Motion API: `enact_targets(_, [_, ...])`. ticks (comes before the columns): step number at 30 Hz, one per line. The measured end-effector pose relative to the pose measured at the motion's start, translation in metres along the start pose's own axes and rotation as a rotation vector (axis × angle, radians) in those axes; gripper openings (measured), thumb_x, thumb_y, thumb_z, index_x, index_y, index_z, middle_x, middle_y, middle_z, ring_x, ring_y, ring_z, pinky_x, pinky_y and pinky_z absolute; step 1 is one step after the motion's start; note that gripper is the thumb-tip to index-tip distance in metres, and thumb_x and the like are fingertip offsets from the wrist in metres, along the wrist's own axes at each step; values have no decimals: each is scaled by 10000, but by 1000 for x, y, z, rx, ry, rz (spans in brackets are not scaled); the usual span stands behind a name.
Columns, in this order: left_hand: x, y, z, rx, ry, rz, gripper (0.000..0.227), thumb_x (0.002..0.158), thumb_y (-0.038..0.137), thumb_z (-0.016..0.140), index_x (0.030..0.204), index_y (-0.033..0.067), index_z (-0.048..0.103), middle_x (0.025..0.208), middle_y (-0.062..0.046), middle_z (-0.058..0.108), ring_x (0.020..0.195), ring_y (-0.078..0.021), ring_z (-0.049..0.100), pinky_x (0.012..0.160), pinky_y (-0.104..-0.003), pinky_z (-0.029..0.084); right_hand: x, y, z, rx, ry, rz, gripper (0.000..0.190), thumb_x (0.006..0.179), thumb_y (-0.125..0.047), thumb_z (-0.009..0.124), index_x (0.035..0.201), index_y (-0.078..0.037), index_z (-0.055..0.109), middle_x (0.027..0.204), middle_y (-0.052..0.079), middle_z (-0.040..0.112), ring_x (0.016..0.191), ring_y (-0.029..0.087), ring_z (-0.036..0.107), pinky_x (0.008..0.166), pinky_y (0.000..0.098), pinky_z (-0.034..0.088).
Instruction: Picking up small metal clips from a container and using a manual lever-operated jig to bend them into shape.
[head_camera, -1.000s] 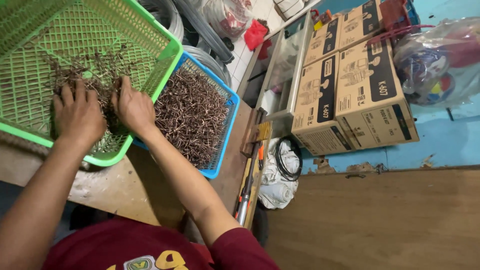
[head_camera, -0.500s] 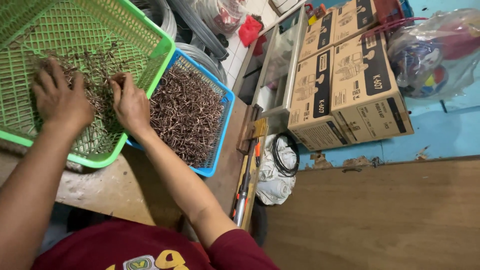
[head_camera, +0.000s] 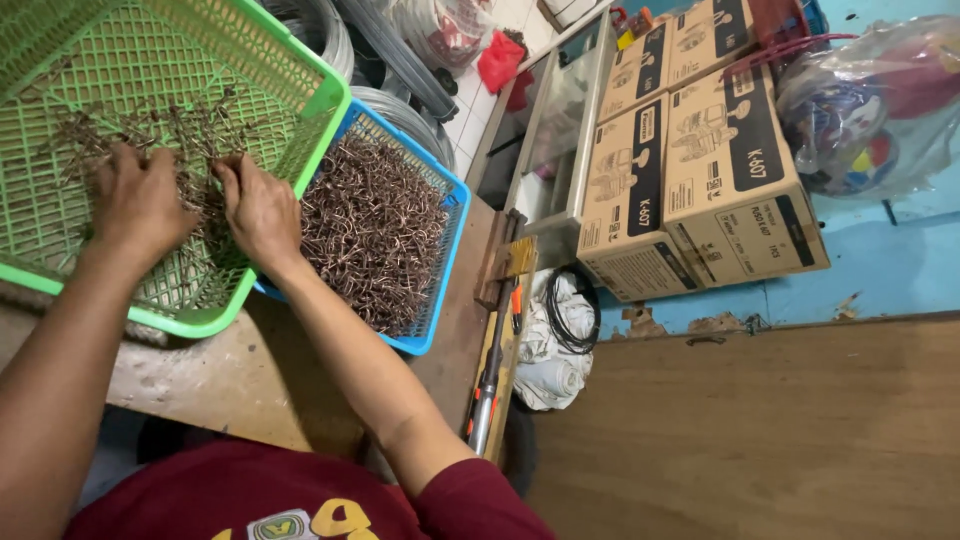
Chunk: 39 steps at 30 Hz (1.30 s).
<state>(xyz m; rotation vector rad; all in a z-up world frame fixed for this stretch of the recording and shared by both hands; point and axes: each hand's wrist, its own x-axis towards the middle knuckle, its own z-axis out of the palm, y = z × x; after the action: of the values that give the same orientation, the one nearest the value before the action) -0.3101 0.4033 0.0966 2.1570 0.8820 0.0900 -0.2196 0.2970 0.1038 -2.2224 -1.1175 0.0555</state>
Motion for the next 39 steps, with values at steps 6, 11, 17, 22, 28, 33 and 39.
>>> enact_targets(6, [-19, 24, -2, 49, -46, 38, 593, 930, 153, 680, 1486, 73, 490, 1360, -276, 441, 1057, -581, 638, 786, -674, 574, -2, 1, -2, 62, 34, -57, 228, 1112, -265, 428, 1143, -73, 547, 751, 111, 686, 461, 224, 606, 363, 370, 509])
enact_targets(11, [-29, 28, -9, 30, 49, 111, 565, 952, 207, 728, 1448, 3, 549, 1377, -259, 572, 1137, -469, 609, 848, -613, 561, 2, 10, -2, 292, 51, 61, 312, 1090, -352, 426, 1198, -71, 508, 1061, 138, 714, 772, 258, 687, 596, 375, 578])
enact_targets(17, [-26, 34, -1, -170, 231, 311, 262, 1011, 158, 747, 1242, 44, 697, 1258, -219, 662, 1147, -433, 584, 884, -586, 463, 11, 21, -17, 776, 164, 231, 232, 994, -308, 674, 1047, -84, 647, 1184, 112, 713, 1124, 235, 665, 1003, 387, 540])
enact_targets(22, [-17, 50, 18, -124, 493, 627, 124, 1012, 82, 840, 1070, 12, 756, 1034, -160, 711, 924, -360, 646, 883, -492, 479, -2, 39, -35, 957, 250, 320, 208, 981, -272, 723, 990, -70, 672, 1113, 105, 721, 1075, 171, 657, 994, 314, 535])
enact_targets(28, [-24, 99, 51, -152, 408, 745, 90, 1033, 169, 813, 1018, 101, 756, 1011, -130, 712, 984, -366, 668, 861, -498, 475, -37, 67, -75, 1080, 411, 448, 166, 957, -301, 758, 948, -149, 692, 918, -27, 703, 842, 45, 600, 802, 207, 499])
enact_targets(33, [-41, 146, 89, -82, 395, 858, 108, 1023, 205, 787, 976, 114, 752, 974, -106, 715, 943, -368, 677, 840, -490, 464, -74, 89, -121, 1160, 527, 677, 136, 973, -292, 733, 954, -187, 648, 994, -39, 717, 847, 21, 640, 671, 161, 505])
enact_targets(39, [-62, 199, 114, -62, 347, 1004, 82, 1039, 201, 831, 1027, 131, 791, 998, -78, 727, 960, -334, 688, 848, -455, 468, -113, 131, -164, 1225, 659, 632, 114, 963, -269, 751, 978, -191, 669, 1006, -37, 728, 916, 34, 665, 752, 185, 545])
